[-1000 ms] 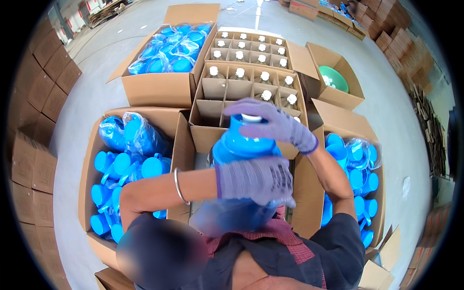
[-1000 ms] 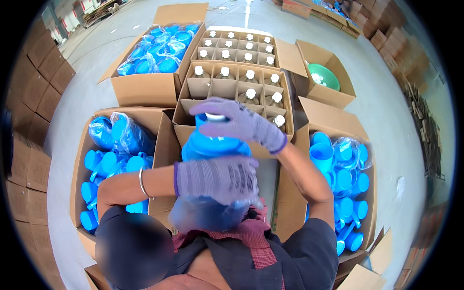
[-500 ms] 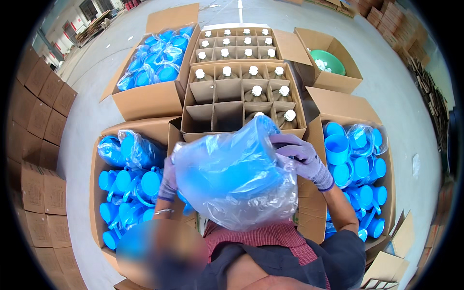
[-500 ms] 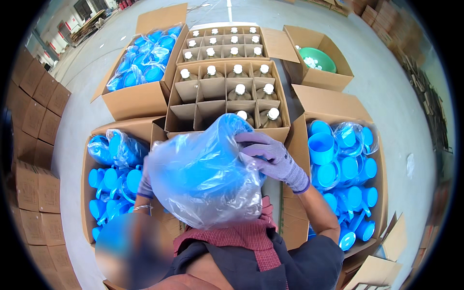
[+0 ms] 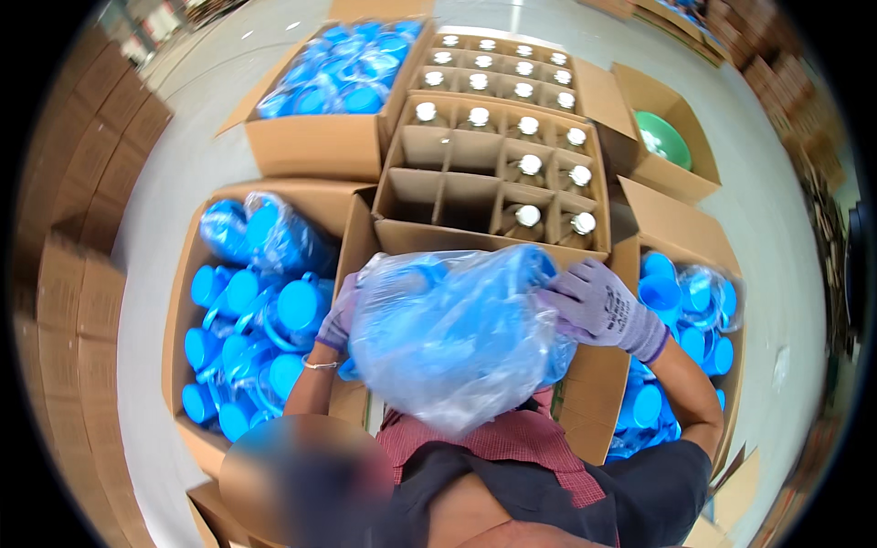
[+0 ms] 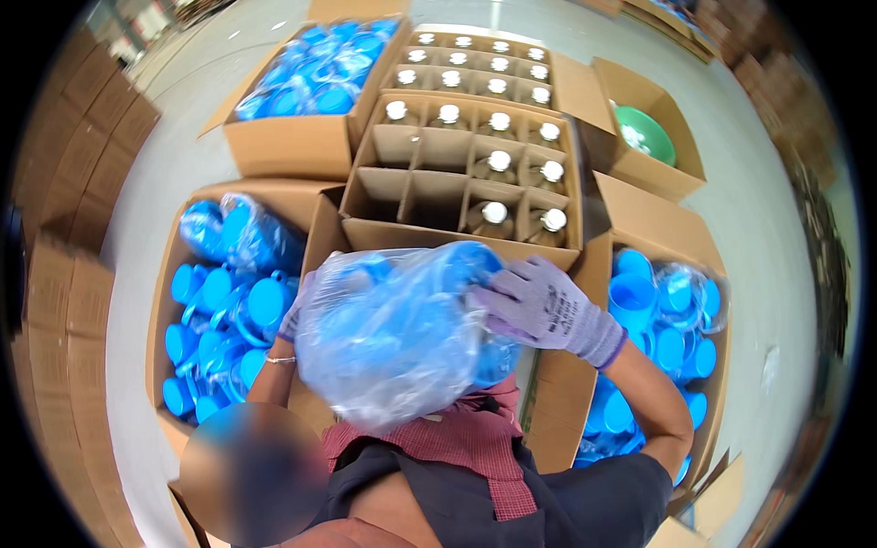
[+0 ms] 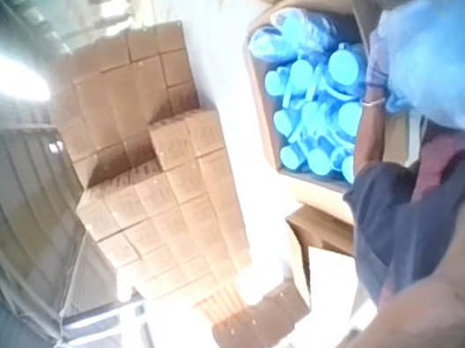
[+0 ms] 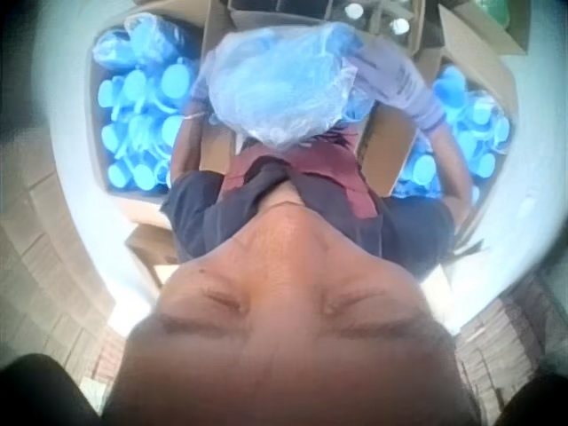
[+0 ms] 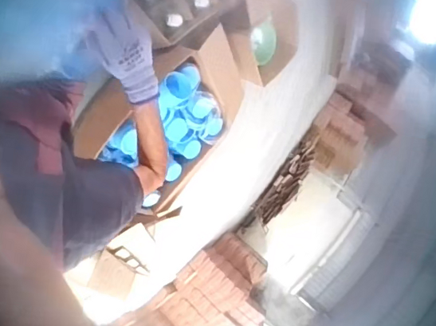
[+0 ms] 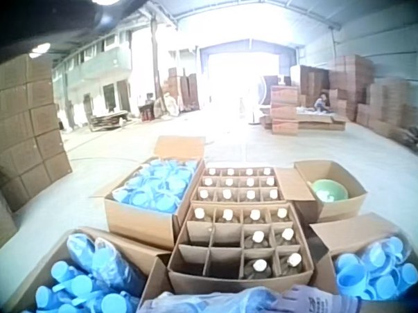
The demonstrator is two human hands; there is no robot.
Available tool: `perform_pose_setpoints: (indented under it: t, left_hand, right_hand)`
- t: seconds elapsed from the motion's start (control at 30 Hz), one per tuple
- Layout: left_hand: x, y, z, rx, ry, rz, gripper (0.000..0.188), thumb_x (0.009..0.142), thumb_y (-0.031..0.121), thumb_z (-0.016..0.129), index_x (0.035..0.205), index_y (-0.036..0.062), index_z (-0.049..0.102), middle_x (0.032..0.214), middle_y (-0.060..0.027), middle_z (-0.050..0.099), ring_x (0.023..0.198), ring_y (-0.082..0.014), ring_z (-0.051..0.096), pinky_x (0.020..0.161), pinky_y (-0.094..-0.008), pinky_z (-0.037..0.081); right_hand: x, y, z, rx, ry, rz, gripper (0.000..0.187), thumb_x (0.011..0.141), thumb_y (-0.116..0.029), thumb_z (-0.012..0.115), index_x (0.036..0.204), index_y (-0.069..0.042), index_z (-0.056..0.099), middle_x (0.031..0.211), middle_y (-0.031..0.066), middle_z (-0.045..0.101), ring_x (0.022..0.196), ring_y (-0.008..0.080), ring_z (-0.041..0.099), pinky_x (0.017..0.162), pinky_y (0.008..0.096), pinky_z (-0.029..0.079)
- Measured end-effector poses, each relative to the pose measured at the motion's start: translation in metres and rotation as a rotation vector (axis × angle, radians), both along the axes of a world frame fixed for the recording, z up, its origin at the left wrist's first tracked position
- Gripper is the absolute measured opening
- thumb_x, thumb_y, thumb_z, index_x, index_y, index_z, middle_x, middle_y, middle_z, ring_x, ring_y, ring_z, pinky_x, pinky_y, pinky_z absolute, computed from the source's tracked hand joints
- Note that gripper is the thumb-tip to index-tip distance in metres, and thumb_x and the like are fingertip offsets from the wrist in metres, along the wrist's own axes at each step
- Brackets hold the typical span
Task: The person assembles water thermoses by taking metal containers from cardboard boxes and inserting them into blue plastic outer shells, then placing the finished units into plastic bags.
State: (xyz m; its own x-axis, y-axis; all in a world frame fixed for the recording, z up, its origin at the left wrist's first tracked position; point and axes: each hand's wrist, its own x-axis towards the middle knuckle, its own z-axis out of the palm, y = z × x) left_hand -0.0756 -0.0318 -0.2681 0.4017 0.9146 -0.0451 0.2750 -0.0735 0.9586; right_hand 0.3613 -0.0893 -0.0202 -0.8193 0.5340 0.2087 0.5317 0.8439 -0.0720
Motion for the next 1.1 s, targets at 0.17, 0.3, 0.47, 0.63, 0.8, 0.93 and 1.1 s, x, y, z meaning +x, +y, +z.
perform_pose_setpoints:
  t: [0.17,0.3,0.47,0.63,0.8,0.93,1.1]
  left_hand:
    - [-0.008,-0.011,-0.001,-0.109,-0.140,-0.069,0.031,0.089,0.021,0.064,0.115,0.0055,0.070,0.124,-0.0160,0.059,0.117,-0.0295,0.050,0.104,-0.0372,0.038]
    - [-0.006,-0.040,0.020,-0.287,-0.233,0.265,0.030,0.085,0.018,0.072,0.108,-0.0001,0.070,0.107,-0.0106,0.068,0.097,-0.0163,0.062,0.087,-0.0319,0.050]
    - [0.020,-0.096,0.111,-0.131,-0.156,0.529,0.034,0.082,0.020,0.078,0.107,-0.0010,0.070,0.094,-0.0042,0.072,0.084,-0.0101,0.064,0.076,-0.0269,0.052]
    - [-0.010,-0.122,0.099,0.177,-0.201,0.772,0.025,0.090,0.012,0.067,0.110,-0.0028,0.068,0.101,-0.0088,0.072,0.090,-0.0120,0.067,0.078,-0.0287,0.055]
    - [-0.090,-0.111,0.057,0.382,0.170,0.581,0.040,0.086,0.022,0.064,0.120,0.0003,0.061,0.110,-0.0186,0.067,0.097,-0.0322,0.067,0.082,-0.0404,0.054]
    - [-0.086,-0.102,0.112,-0.057,-0.551,0.675,0.041,0.088,0.027,0.066,0.121,0.0021,0.061,0.115,-0.0193,0.066,0.103,-0.0315,0.066,0.089,-0.0417,0.053]
    - [-0.139,-0.103,0.113,0.187,-0.048,0.461,0.056,0.081,0.018,0.078,0.131,0.0051,0.055,0.124,-0.0136,0.065,0.112,-0.0258,0.063,0.098,-0.0369,0.050]
  right_hand:
    - [0.001,0.008,-0.028,-0.029,0.088,0.117,0.051,0.081,-0.032,0.068,0.125,-0.007,0.060,0.100,0.0081,0.058,0.089,0.0269,0.058,0.079,0.0400,0.045]
    - [-0.009,0.009,-0.041,-0.258,0.194,0.009,0.046,0.081,-0.023,0.067,0.122,-0.004,0.061,0.098,0.0128,0.060,0.087,0.0315,0.059,0.079,0.0431,0.045]
    - [0.024,0.037,-0.131,-0.475,0.469,-0.262,0.039,0.084,-0.015,0.063,0.120,-0.001,0.061,0.106,0.0131,0.066,0.090,0.0328,0.062,0.079,0.0407,0.048]
    - [-0.074,0.097,-0.032,-1.078,1.173,-0.312,0.041,0.097,-0.016,0.057,0.133,0.003,0.055,0.112,0.0060,0.066,0.100,0.0145,0.062,0.092,0.0288,0.049]
    - [-0.193,0.053,-0.027,0.000,0.422,0.342,0.077,0.076,-0.047,0.074,0.141,-0.014,0.047,0.137,0.0149,0.049,0.129,0.0374,0.044,0.111,0.0591,0.027]
    - [-0.282,0.026,-0.039,0.120,0.357,0.571,0.092,0.057,-0.060,0.073,0.139,-0.027,0.049,0.152,0.0095,0.037,0.141,0.0368,0.033,0.114,0.0661,0.015]
    - [-0.350,0.066,-0.046,-0.022,0.520,0.460,0.116,0.054,-0.056,0.083,0.147,-0.005,0.034,0.141,0.0180,0.045,0.135,0.0342,0.040,0.113,0.0639,0.017]
